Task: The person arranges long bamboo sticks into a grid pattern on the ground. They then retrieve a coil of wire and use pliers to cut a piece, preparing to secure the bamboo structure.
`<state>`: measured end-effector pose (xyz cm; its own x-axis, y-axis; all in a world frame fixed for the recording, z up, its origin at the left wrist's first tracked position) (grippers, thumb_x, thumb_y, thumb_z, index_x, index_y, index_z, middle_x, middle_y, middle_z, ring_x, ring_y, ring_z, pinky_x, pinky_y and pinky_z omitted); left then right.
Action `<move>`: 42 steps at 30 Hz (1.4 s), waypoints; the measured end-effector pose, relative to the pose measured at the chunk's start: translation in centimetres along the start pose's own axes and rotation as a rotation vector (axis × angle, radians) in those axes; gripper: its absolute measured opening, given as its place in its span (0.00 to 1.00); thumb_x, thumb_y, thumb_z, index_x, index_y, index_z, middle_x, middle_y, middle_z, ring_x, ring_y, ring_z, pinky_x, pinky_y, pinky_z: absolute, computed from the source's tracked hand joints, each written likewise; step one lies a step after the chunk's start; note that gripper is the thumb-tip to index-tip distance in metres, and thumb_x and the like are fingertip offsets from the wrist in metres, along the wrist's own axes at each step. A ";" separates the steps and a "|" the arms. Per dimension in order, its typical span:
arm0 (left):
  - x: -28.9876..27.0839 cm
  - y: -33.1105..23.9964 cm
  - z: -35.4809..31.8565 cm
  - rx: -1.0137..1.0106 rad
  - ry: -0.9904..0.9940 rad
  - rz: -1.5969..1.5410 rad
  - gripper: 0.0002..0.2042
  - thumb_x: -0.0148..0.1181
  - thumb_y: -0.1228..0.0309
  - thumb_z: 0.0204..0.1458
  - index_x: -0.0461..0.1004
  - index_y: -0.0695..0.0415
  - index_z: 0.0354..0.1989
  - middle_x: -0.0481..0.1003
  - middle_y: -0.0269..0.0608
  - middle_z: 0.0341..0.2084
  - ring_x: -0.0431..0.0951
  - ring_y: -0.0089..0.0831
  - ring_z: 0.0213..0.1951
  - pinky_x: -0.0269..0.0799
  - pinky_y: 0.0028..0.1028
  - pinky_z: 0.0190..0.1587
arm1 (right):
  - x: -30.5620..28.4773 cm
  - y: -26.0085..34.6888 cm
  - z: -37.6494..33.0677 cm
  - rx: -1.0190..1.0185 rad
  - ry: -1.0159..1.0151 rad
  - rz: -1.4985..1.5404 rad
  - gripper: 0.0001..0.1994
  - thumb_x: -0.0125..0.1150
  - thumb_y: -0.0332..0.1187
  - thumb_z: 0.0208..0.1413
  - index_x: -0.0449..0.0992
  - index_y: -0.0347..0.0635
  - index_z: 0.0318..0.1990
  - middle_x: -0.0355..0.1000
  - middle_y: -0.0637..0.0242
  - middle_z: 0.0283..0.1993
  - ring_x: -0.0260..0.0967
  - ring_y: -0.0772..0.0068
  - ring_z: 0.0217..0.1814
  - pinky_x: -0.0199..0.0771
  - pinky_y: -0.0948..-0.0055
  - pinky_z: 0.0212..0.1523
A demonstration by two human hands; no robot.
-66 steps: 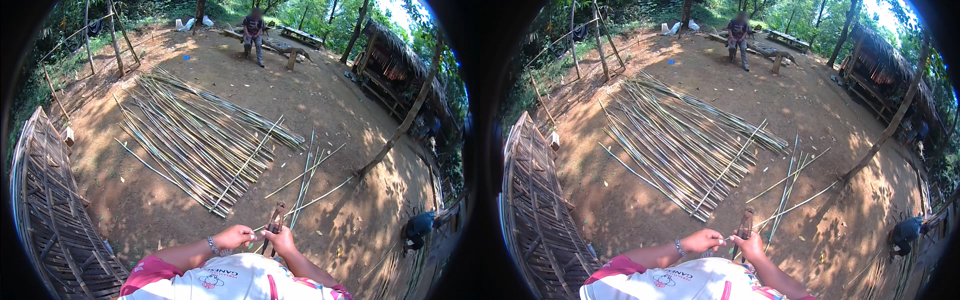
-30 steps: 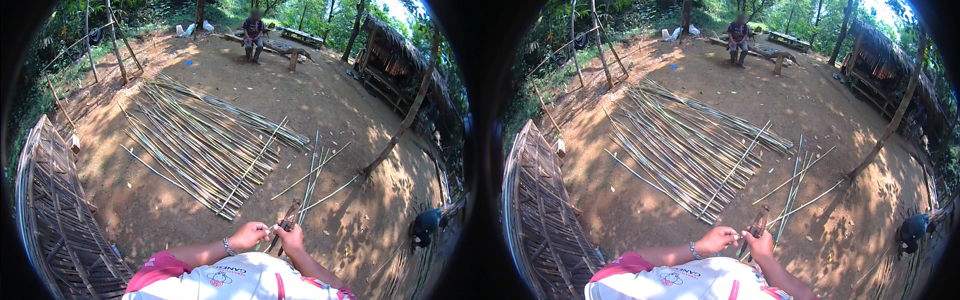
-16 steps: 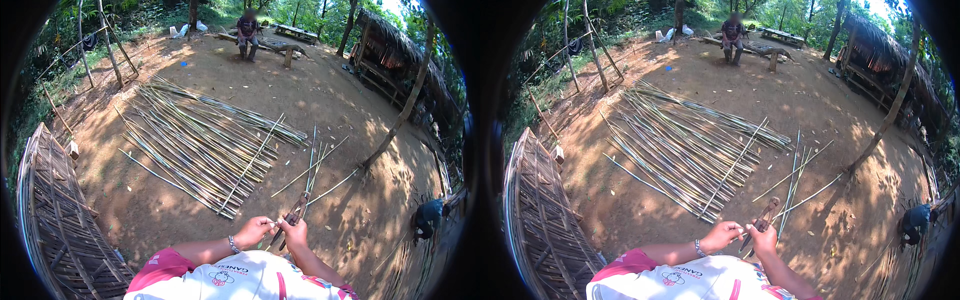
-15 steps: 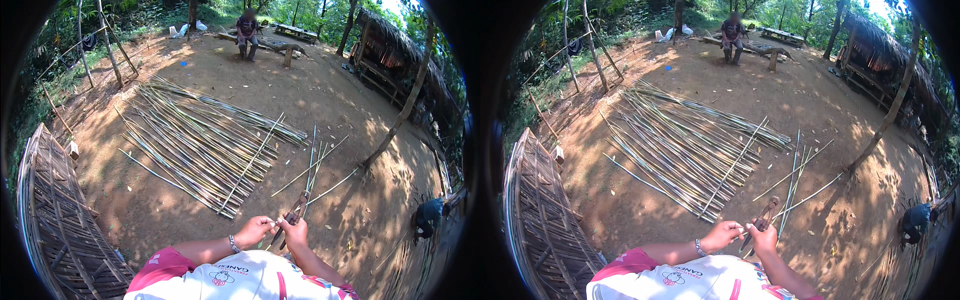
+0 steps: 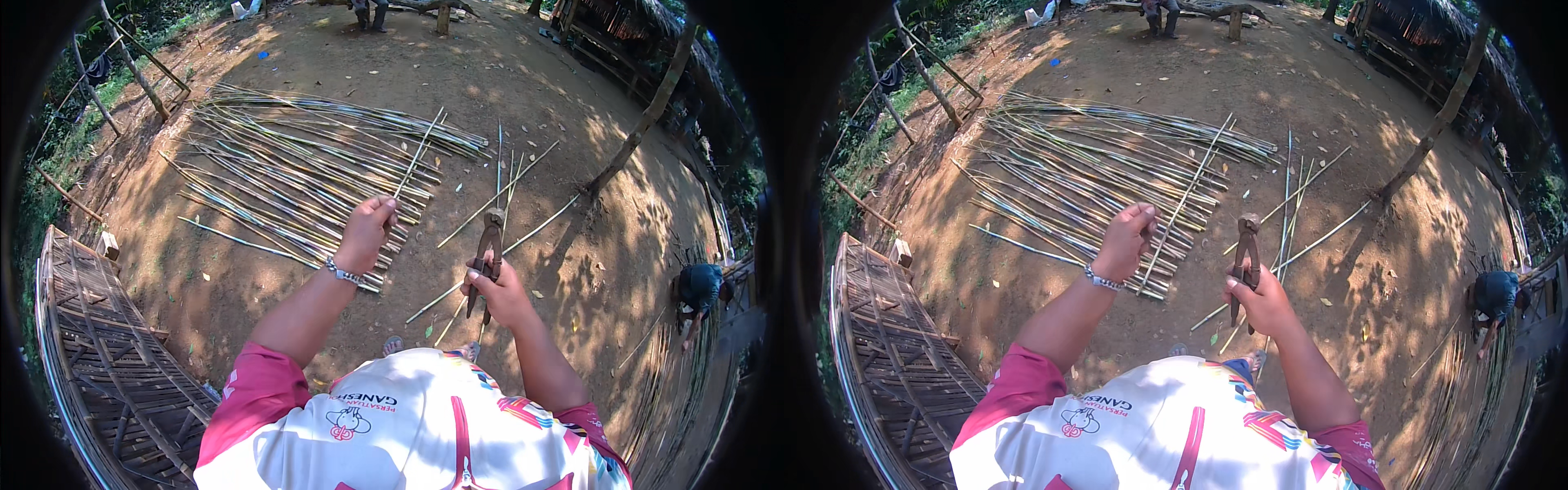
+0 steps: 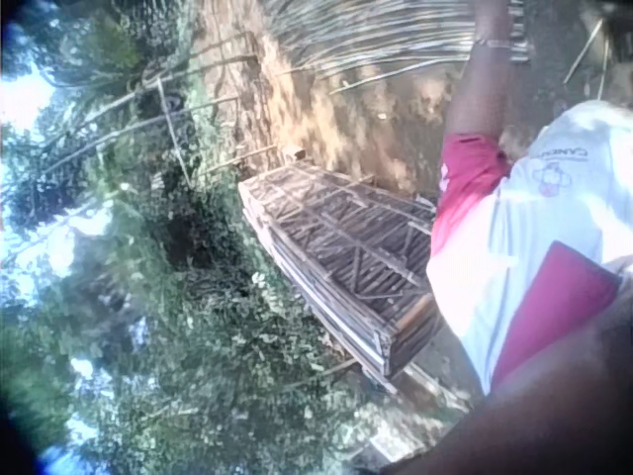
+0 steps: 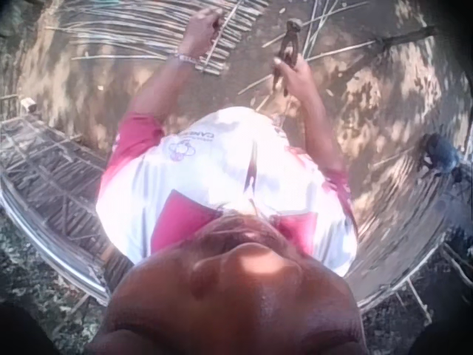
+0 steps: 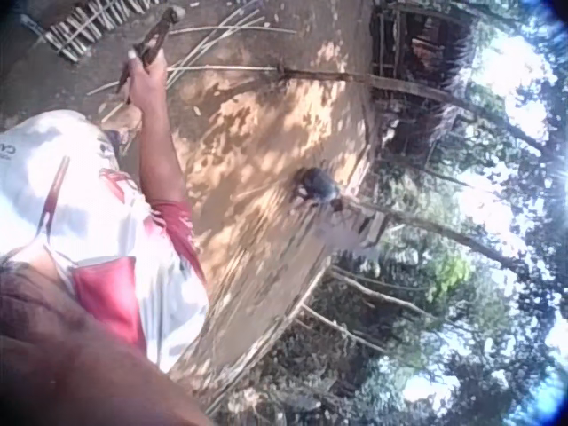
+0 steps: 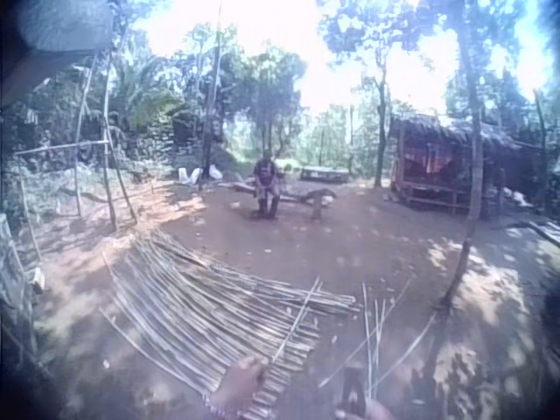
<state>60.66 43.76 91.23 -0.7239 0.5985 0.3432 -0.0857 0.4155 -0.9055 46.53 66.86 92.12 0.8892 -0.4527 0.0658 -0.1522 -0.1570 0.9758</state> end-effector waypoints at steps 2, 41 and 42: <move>-2.1 -3.9 1.7 0.058 0.025 -0.070 0.05 0.53 0.68 0.63 0.73 0.53 0.37 0.69 0.24 0.21 0.58 0.11 0.16 0.50 0.14 0.16 | 0.8 0.4 -1.0 0.066 0.174 -0.398 0.12 0.59 0.29 0.57 0.67 0.35 0.46 0.72 0.63 0.35 0.73 0.66 0.38 0.72 0.66 0.42; -2.5 -0.1 4.2 0.022 -0.277 -0.541 0.04 0.50 0.69 0.64 0.70 0.53 0.43 0.65 0.26 0.22 0.56 0.16 0.16 0.48 0.19 0.16 | -2.2 -7.1 -1.3 -0.429 -0.013 -0.959 0.08 0.54 0.34 0.59 0.73 0.47 0.44 0.76 0.61 0.36 0.75 0.53 0.43 0.75 0.55 0.42; -4.2 0.9 4.9 0.007 -0.361 -0.522 0.04 0.49 0.69 0.65 0.70 0.53 0.42 0.65 0.26 0.21 0.55 0.16 0.15 0.48 0.19 0.15 | -3.6 -8.1 -2.7 -0.276 -0.009 -1.085 0.08 0.54 0.34 0.57 0.73 0.48 0.43 0.76 0.62 0.36 0.75 0.54 0.42 0.75 0.56 0.41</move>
<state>60.21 38.27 87.74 -0.7710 0.0491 0.6349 -0.4931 0.5850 -0.6439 45.78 72.15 84.51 0.4896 -0.2009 -0.8485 0.8040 -0.2725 0.5285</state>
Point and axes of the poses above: each hand's wrist, its own z-axis towards the middle knuckle, its own x-axis out of the palm, y = z × x, the point moved 3 cm from there along z, towards the middle knuckle
